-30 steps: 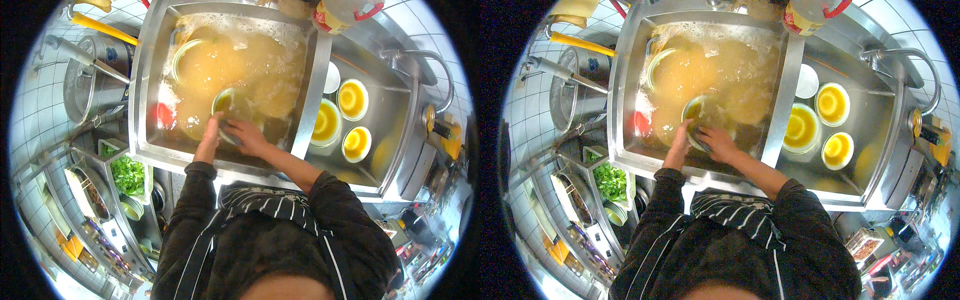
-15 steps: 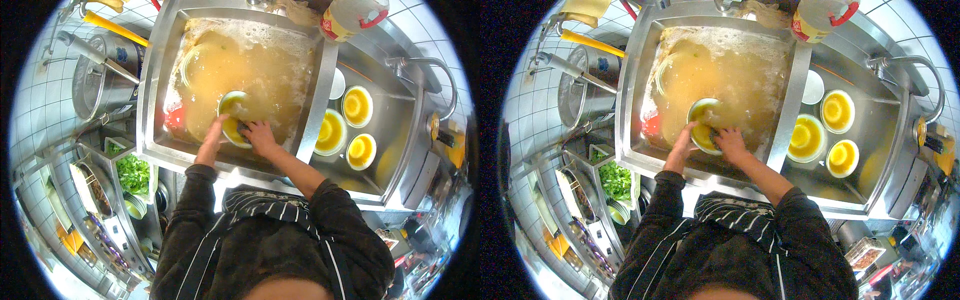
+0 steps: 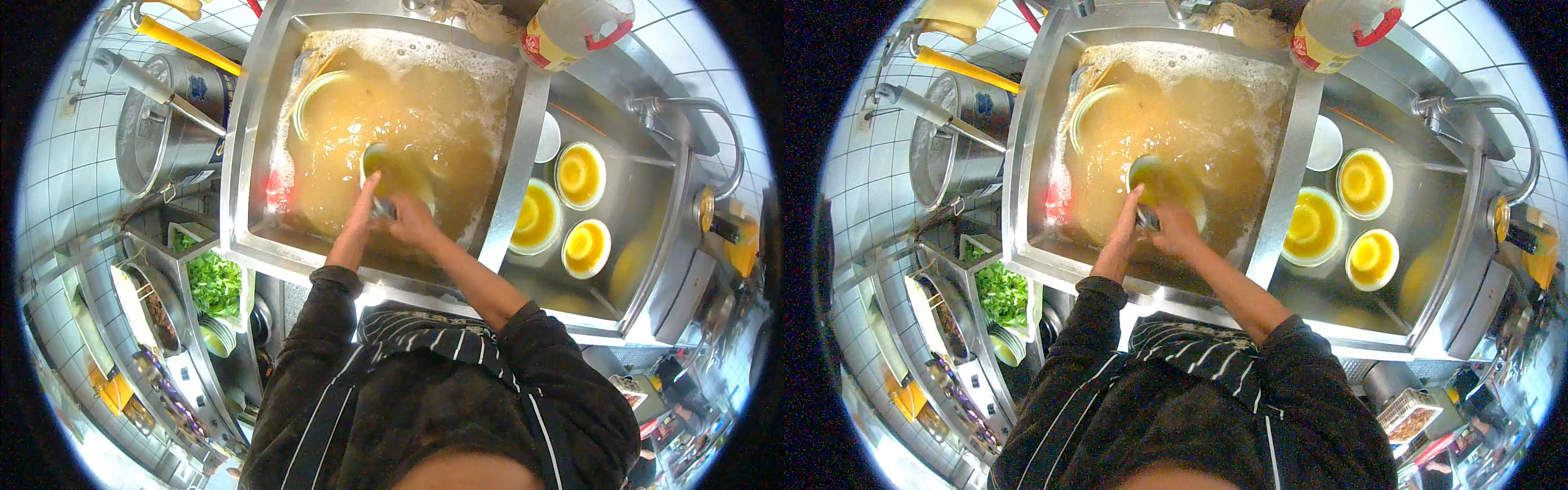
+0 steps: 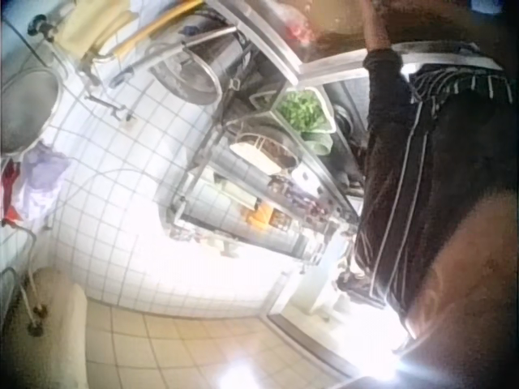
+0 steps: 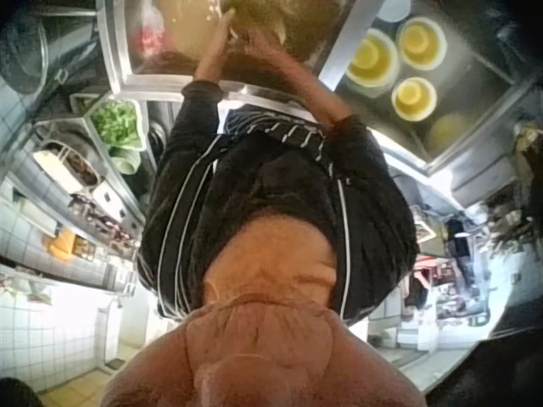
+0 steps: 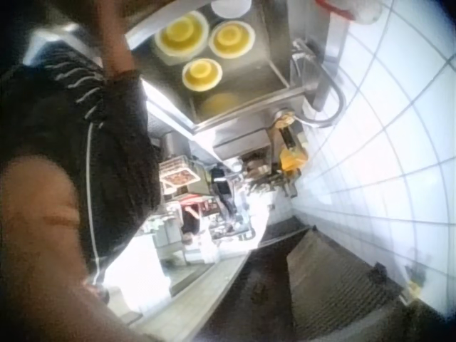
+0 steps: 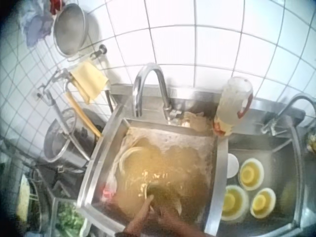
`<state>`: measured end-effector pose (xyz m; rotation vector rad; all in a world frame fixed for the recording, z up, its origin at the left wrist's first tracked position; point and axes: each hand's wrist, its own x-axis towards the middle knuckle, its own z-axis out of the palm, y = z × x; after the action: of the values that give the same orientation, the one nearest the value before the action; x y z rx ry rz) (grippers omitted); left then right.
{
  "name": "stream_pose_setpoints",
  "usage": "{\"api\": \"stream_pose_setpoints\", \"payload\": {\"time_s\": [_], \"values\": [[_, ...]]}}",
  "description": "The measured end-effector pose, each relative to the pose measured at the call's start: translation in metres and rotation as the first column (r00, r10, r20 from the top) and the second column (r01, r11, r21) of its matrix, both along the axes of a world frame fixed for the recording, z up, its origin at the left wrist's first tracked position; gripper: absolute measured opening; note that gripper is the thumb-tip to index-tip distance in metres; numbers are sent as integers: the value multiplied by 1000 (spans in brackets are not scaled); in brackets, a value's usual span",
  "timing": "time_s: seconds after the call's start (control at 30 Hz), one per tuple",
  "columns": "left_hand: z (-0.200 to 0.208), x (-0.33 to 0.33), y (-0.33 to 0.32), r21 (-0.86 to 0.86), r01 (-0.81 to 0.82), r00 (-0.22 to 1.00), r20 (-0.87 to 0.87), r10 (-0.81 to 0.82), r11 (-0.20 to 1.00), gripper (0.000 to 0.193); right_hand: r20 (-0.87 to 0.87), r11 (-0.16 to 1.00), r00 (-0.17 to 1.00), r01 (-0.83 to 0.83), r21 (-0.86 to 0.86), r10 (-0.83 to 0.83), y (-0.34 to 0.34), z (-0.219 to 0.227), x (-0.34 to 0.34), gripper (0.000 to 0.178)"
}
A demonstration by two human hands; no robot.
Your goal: The person washes bowls, plates, and a metal tray in a commercial kitchen sink using a sponge and soapy water. They scrub each item, rinse it under running water, and place it in the adjacent sink compartment.
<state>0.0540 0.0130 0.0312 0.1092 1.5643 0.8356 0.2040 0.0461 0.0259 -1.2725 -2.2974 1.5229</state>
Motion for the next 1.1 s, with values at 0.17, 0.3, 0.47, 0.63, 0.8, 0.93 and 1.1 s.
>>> {"api": "stream_pose_setpoints", "payload": {"time_s": [0.17, 0.3, 0.47, 0.63, 0.8, 0.93, 1.1], "values": [[-26, -44, 9, -60, -79, 990, 116, 85, 995, 99, -111, 498, 695, 384, -777, -710, 29, 22, 33, 61], [-90, -116, 42, -165, 73, 640, -749, -173, 984, 96, -130, 258, 281, 486, -835, -951, 23, 52, 131, 57], [-116, -167, 93, -234, 135, 471, -840, -270, 963, 87, -241, 42, -117, 823, -567, -963, 1, 123, 240, 66], [-98, -172, 120, -442, 164, 495, -736, -461, 882, 63, -117, 88, 50, 933, -349, -992, 1, 83, 287, 68], [-86, -170, 138, -434, 261, 345, -792, -503, 863, 44, 182, 229, 256, 961, -158, -949, -12, -23, 266, 69], [-68, -155, 156, -535, 317, 118, -797, -593, 783, 40, 290, 574, 546, 818, 14, -786, -14, -74, 229, 58], [-40, -116, 153, -543, 465, -124, -822, -555, 700, 26, 192, 642, 619, 761, 93, -762, -12, -79, 215, 52]]}}
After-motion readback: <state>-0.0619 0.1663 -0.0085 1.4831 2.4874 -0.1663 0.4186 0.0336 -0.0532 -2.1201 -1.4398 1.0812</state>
